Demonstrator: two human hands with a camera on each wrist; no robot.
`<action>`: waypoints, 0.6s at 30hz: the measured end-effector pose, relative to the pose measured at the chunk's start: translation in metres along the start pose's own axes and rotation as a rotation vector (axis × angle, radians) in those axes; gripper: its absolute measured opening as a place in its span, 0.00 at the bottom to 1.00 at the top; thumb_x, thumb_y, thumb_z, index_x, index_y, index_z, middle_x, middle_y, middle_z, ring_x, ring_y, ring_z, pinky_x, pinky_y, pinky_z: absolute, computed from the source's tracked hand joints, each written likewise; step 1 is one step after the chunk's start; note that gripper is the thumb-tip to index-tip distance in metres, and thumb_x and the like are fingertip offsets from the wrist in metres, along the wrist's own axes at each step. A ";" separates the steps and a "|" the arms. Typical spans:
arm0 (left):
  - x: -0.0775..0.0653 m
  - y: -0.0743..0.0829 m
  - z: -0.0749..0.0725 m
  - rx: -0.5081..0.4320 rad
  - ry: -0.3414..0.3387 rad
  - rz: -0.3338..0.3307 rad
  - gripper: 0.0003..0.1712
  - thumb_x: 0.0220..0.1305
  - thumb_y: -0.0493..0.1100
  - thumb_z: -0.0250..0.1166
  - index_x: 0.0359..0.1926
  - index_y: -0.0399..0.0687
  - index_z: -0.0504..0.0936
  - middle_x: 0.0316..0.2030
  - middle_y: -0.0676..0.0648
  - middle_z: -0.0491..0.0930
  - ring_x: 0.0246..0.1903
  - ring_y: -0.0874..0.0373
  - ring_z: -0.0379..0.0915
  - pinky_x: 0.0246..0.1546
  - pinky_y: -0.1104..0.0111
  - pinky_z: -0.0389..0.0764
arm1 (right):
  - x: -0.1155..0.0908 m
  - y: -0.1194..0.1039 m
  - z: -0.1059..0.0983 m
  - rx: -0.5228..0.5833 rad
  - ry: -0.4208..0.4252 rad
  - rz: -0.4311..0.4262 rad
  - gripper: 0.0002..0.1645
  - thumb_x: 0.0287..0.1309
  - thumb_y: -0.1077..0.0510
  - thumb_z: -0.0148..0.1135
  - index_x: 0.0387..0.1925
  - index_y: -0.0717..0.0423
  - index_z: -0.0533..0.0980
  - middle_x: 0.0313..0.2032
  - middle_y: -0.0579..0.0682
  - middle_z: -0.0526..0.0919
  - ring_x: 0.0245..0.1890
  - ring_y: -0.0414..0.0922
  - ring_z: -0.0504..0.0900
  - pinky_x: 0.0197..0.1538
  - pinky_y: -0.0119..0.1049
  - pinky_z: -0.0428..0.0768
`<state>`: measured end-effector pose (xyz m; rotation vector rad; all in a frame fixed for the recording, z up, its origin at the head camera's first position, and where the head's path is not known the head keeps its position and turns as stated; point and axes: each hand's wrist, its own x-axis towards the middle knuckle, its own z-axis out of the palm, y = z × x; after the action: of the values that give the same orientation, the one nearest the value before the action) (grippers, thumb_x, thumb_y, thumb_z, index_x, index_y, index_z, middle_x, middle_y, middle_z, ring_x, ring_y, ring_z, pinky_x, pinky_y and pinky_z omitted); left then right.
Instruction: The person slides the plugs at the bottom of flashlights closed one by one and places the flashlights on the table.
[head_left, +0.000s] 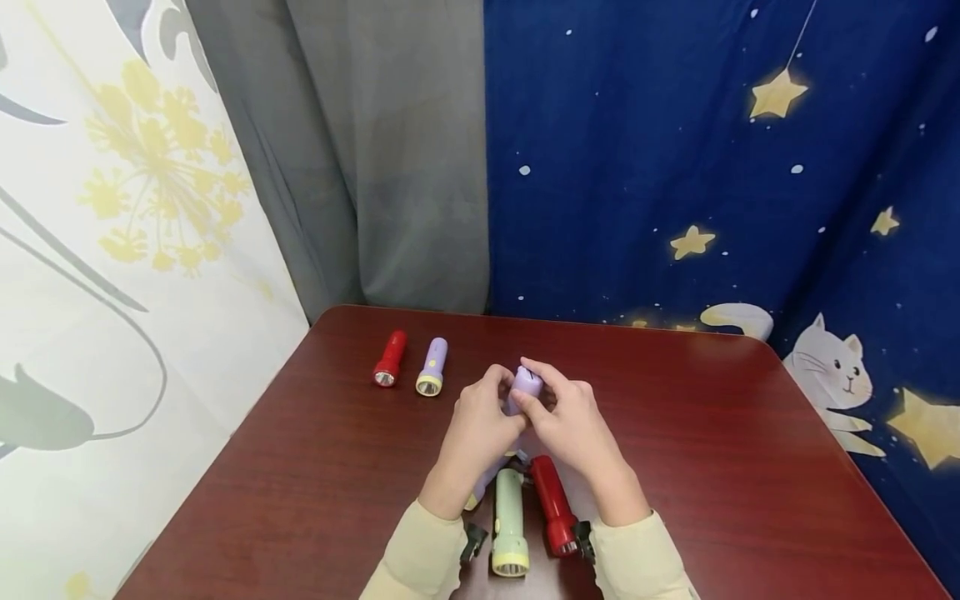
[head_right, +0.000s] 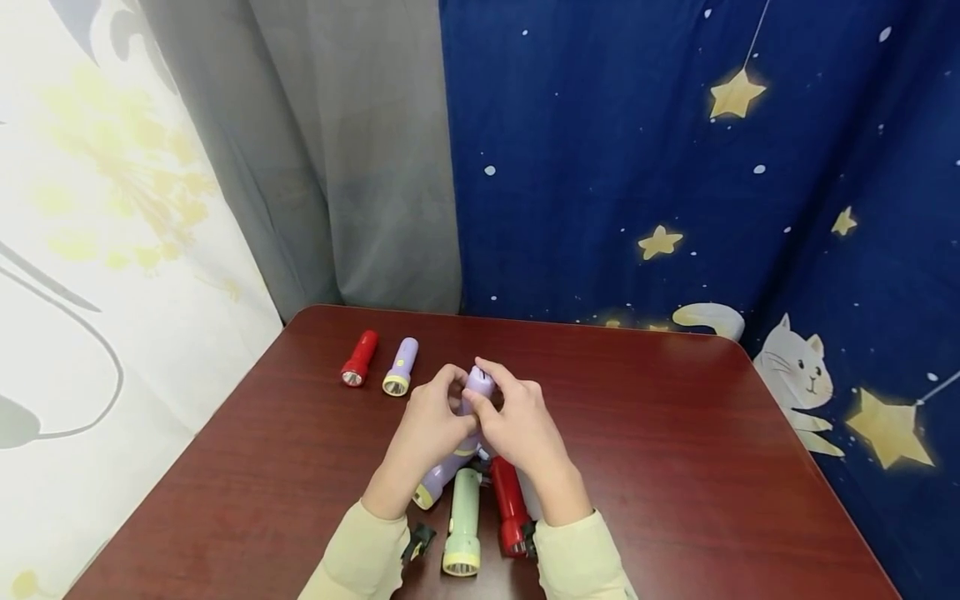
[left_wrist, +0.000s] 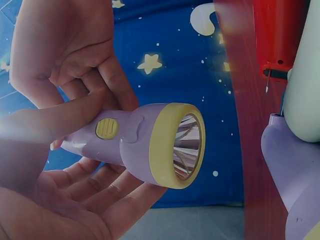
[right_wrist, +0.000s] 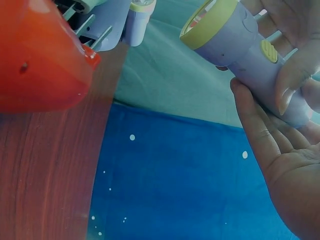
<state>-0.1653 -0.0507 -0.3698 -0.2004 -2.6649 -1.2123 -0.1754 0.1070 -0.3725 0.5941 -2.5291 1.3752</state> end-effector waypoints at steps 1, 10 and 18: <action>0.001 0.000 0.000 0.001 -0.001 -0.001 0.20 0.58 0.38 0.75 0.50 0.44 0.80 0.39 0.44 0.87 0.31 0.57 0.76 0.32 0.68 0.81 | 0.000 0.000 0.000 -0.002 0.000 0.003 0.30 0.69 0.56 0.71 0.70 0.52 0.77 0.53 0.60 0.90 0.48 0.49 0.93 0.51 0.45 0.91; 0.001 -0.006 0.006 -0.019 -0.032 -0.014 0.21 0.58 0.38 0.76 0.51 0.43 0.80 0.41 0.43 0.87 0.32 0.56 0.78 0.34 0.65 0.85 | -0.002 0.005 0.002 -0.012 -0.004 0.036 0.30 0.68 0.56 0.71 0.70 0.51 0.78 0.54 0.59 0.90 0.49 0.49 0.92 0.54 0.47 0.90; 0.004 -0.009 0.008 -0.019 -0.032 -0.007 0.20 0.57 0.38 0.76 0.50 0.44 0.80 0.39 0.45 0.87 0.32 0.57 0.78 0.33 0.66 0.83 | -0.001 0.007 0.003 -0.029 0.005 0.015 0.30 0.68 0.57 0.71 0.69 0.52 0.78 0.52 0.58 0.91 0.47 0.47 0.92 0.52 0.46 0.91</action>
<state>-0.1717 -0.0503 -0.3808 -0.2150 -2.6848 -1.2473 -0.1776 0.1086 -0.3800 0.5662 -2.5505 1.3405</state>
